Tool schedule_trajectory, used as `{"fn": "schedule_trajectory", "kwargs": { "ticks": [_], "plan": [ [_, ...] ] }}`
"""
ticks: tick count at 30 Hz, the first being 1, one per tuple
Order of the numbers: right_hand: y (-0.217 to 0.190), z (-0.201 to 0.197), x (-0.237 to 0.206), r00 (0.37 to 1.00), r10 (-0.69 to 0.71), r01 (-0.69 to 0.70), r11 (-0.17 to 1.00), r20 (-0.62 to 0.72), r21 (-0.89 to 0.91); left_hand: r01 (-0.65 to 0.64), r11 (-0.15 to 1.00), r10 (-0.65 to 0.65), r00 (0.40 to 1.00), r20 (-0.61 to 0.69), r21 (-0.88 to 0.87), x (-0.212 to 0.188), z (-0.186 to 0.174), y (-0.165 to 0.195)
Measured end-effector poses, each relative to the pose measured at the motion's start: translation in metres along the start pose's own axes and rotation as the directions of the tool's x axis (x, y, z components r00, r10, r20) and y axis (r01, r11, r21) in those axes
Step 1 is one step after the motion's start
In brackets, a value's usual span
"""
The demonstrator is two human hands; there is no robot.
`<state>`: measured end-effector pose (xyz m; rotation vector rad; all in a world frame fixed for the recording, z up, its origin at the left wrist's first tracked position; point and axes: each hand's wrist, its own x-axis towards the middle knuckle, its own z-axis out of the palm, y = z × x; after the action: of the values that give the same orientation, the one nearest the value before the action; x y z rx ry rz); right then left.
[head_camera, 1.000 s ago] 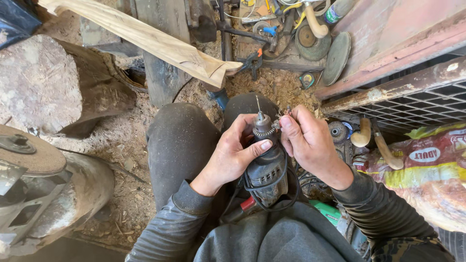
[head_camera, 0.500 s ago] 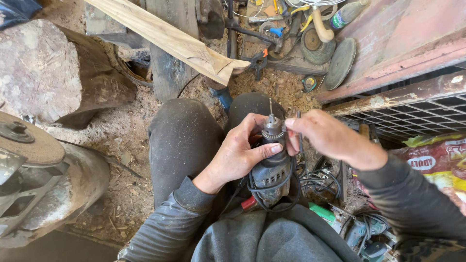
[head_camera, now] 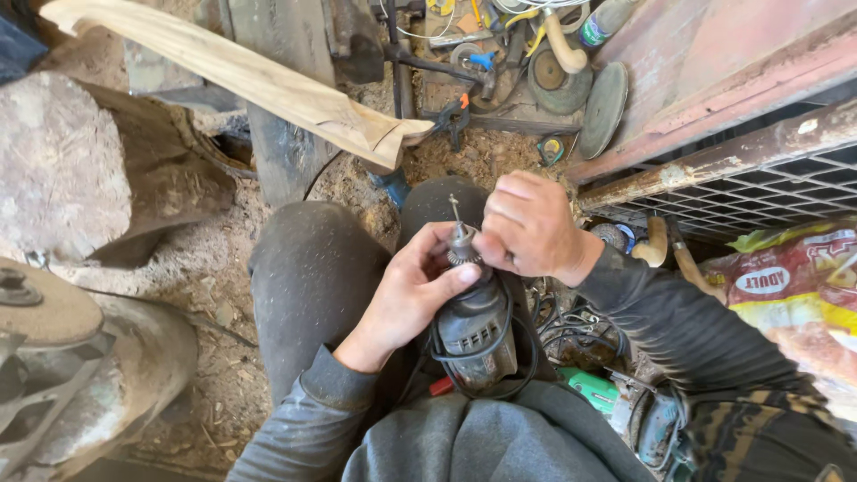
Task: The person sands a curved wooden piece with an orbital sander, then drills two holes into it using a corded drill. They insert a metal rod into the drilled holes and inspect the fit.
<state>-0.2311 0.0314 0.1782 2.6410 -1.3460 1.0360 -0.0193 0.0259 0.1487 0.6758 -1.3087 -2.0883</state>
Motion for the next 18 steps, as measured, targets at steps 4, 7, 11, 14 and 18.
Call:
{"fn": "schedule_trajectory", "kwargs": {
  "ticks": [4, 7, 11, 14, 18],
  "plan": [
    [-0.009, -0.003, -0.003, 0.979, -0.027, 0.027, 1.0, -0.202, -0.004, -0.003, 0.985, -0.012, 0.996, -0.086, -0.173, -0.001, -0.006, 0.003],
    [-0.04, 0.007, -0.023, 0.816, 0.506, -0.418, 0.85, -0.28, 0.32, 0.003, 0.927, -0.072, 0.983, -0.17, -0.374, 0.001, -0.012, 0.007],
    [-0.066, 0.034, -0.04, 0.594, 0.8, -0.644, 0.407, 0.089, 0.648, 0.012, 0.918, -0.115, 0.965, -0.237, -0.397, -0.003, -0.022, 0.016],
    [-0.078, 0.047, -0.043, 0.595, 0.782, -0.691, 0.379, 0.186, 0.616, 0.05, 0.944, -0.142, 0.954, -0.265, -0.326, -0.007, -0.028, 0.02],
    [-0.068, 0.049, -0.035, 0.638, 0.741, -0.655, 0.382, 0.207, 0.652, 0.102, 0.983, -0.142, 0.949, -0.282, -0.154, -0.011, -0.034, 0.021]
  ]
}}
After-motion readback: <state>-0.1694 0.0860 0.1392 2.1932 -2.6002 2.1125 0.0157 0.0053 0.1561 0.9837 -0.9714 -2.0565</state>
